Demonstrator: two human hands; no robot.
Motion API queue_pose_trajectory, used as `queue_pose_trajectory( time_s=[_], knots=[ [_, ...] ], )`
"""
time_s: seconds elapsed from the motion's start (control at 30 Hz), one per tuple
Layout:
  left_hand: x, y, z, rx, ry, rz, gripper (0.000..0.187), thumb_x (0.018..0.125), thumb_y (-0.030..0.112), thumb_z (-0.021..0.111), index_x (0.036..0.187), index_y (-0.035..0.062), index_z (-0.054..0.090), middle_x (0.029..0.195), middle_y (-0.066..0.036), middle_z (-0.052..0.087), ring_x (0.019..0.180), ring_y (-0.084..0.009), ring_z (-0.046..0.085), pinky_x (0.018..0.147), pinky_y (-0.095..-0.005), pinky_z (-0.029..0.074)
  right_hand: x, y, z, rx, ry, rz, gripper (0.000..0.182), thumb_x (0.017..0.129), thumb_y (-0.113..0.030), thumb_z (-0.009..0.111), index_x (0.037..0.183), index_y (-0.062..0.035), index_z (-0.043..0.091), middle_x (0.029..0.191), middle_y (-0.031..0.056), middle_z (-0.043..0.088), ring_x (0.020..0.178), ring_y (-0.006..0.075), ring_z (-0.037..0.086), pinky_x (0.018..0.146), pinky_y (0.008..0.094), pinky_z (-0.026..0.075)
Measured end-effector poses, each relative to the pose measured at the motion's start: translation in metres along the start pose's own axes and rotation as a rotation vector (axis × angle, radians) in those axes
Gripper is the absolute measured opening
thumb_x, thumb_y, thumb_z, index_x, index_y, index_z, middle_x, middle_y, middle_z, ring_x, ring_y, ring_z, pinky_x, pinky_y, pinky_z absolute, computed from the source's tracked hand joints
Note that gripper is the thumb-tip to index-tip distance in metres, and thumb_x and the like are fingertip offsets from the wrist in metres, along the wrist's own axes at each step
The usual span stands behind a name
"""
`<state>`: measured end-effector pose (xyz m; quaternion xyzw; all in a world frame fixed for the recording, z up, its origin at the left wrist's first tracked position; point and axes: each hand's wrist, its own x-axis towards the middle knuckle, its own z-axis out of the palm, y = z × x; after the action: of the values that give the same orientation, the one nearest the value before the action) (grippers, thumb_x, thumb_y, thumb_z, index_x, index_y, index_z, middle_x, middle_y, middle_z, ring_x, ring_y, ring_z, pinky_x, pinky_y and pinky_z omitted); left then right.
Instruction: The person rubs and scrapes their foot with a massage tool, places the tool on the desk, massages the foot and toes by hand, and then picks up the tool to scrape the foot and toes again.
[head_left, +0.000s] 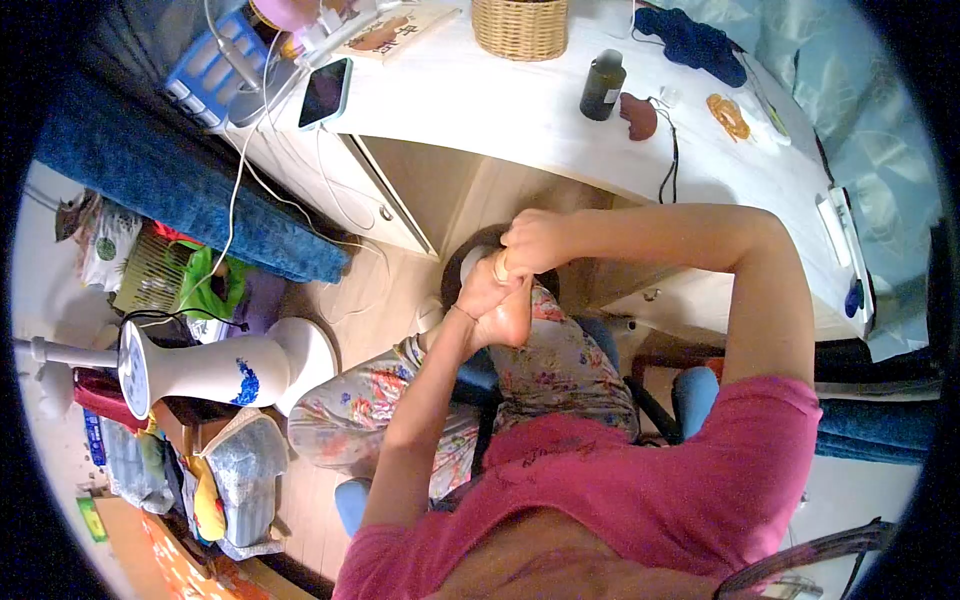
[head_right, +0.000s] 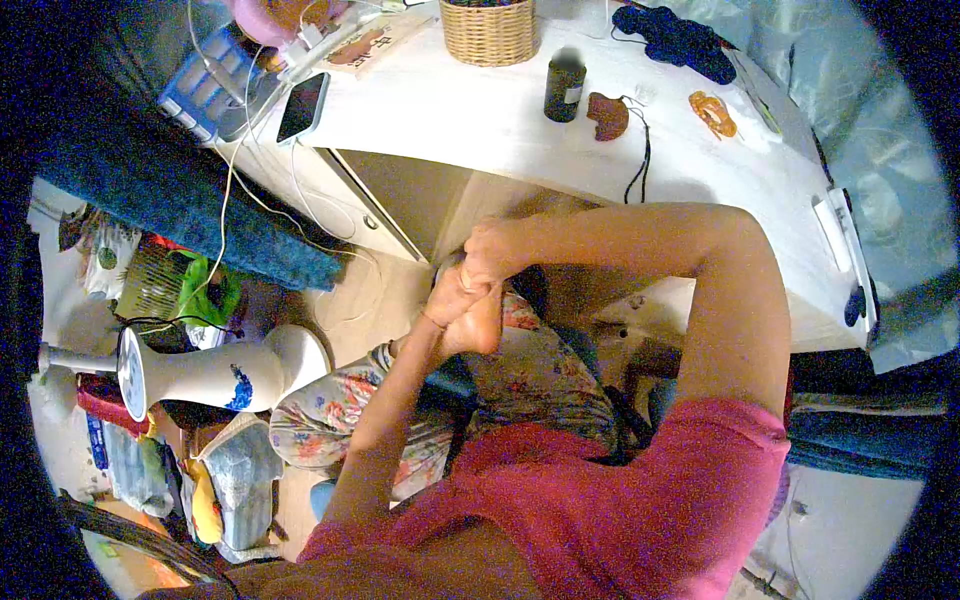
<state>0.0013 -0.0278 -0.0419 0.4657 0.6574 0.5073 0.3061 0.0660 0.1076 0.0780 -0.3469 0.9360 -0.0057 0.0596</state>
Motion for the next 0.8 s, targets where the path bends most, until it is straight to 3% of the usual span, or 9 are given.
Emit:
queue_pose_trajectory(
  time_s=[0.03,0.13,0.27,0.37,0.4,0.5,0.6,0.7,0.8],
  knots=[
    [-0.001,-0.002,0.0,-0.04,-0.019,0.011,0.028,0.063,0.016,0.061,0.087,0.0014,0.055,0.079,-0.015,0.059,0.075,-0.026,0.057,0.068,-0.0302,0.044,0.003,0.002,-0.003,0.029,-0.066,0.007,0.031,0.075,-0.03,0.05,0.056,-0.006,0.054,0.051,0.009,0.05,0.052,0.0218,0.054,0.047,0.0348,0.042],
    [-0.001,-0.002,0.004,-0.017,0.05,0.035,0.03,0.063,0.016,0.061,0.089,0.0018,0.055,0.08,-0.015,0.059,0.076,-0.0261,0.057,0.068,-0.0307,0.044,0.002,0.02,0.04,1.063,0.253,0.441,0.041,0.082,-0.034,0.043,0.051,-0.0072,0.047,0.047,0.0044,0.046,0.044,0.0146,0.047,0.039,0.0303,0.037],
    [-0.001,0.009,-0.001,0.027,0.011,-0.02,0.033,0.064,0.015,0.059,0.093,0.002,0.053,0.081,-0.014,0.059,0.079,-0.0245,0.057,0.07,-0.0312,0.044,-0.013,0.023,0.041,1.712,0.155,0.755,0.041,0.085,-0.034,0.039,0.053,-0.0089,0.046,0.049,0.0014,0.044,0.042,0.0096,0.041,0.038,0.0219,0.031],
    [0.001,0.018,0.001,-0.004,0.008,0.045,0.03,0.064,0.014,0.059,0.091,0.002,0.055,0.08,-0.014,0.059,0.076,-0.0225,0.057,0.069,-0.0306,0.044,-0.013,0.024,0.02,1.353,-0.061,0.548,0.038,0.083,-0.032,0.042,0.055,-0.0068,0.049,0.051,0.0055,0.048,0.043,0.012,0.043,0.04,0.0255,0.034],
    [0.001,0.018,0.001,0.005,0.014,0.045,0.029,0.064,0.014,0.059,0.091,0.0024,0.055,0.08,-0.014,0.059,0.076,-0.0222,0.057,0.069,-0.0303,0.044,-0.005,0.02,0.016,0.763,0.197,0.068,0.034,0.08,-0.029,0.044,0.056,-0.0051,0.052,0.055,0.0122,0.053,0.048,0.018,0.049,0.045,0.0312,0.039],
    [-0.003,0.018,-0.002,-0.002,-0.009,0.0,0.028,0.064,0.014,0.058,0.09,0.0032,0.056,0.081,-0.014,0.059,0.076,-0.0217,0.057,0.07,-0.0294,0.044,0.0,0.001,0.002,-0.084,-0.04,-0.005,0.029,0.077,-0.027,0.047,0.058,-0.0062,0.056,0.06,0.0155,0.055,0.059,0.0231,0.054,0.052,0.035,0.042],
    [-0.003,0.018,-0.004,0.004,-0.03,-0.007,0.028,0.064,0.014,0.059,0.09,0.0032,0.056,0.083,-0.014,0.059,0.077,-0.0215,0.057,0.07,-0.029,0.043,0.004,-0.005,-0.013,0.105,-0.189,0.149,0.03,0.077,-0.027,0.047,0.056,-0.0068,0.055,0.057,0.0147,0.054,0.06,0.0255,0.055,0.054,0.0349,0.041],
    [-0.002,-0.002,0.005,0.018,0.065,0.091,0.029,0.064,0.014,0.059,0.09,0.0029,0.056,0.083,-0.014,0.059,0.077,-0.0213,0.057,0.07,-0.029,0.043,-0.002,0.017,0.027,0.729,0.168,0.337,0.037,0.08,-0.031,0.046,0.053,-0.007,0.051,0.052,0.0096,0.052,0.051,0.022,0.052,0.047,0.033,0.039],
    [-0.004,0.005,0.002,-0.017,0.029,0.085,0.03,0.064,0.015,0.059,0.092,0.0029,0.055,0.083,-0.014,0.059,0.077,-0.0209,0.057,0.07,-0.0293,0.044,-0.003,0.017,0.044,1.351,0.169,0.74,0.042,0.084,-0.037,0.041,0.055,-0.0081,0.049,0.051,0.0054,0.05,0.046,0.0171,0.049,0.044,0.0289,0.036]
  ],
)
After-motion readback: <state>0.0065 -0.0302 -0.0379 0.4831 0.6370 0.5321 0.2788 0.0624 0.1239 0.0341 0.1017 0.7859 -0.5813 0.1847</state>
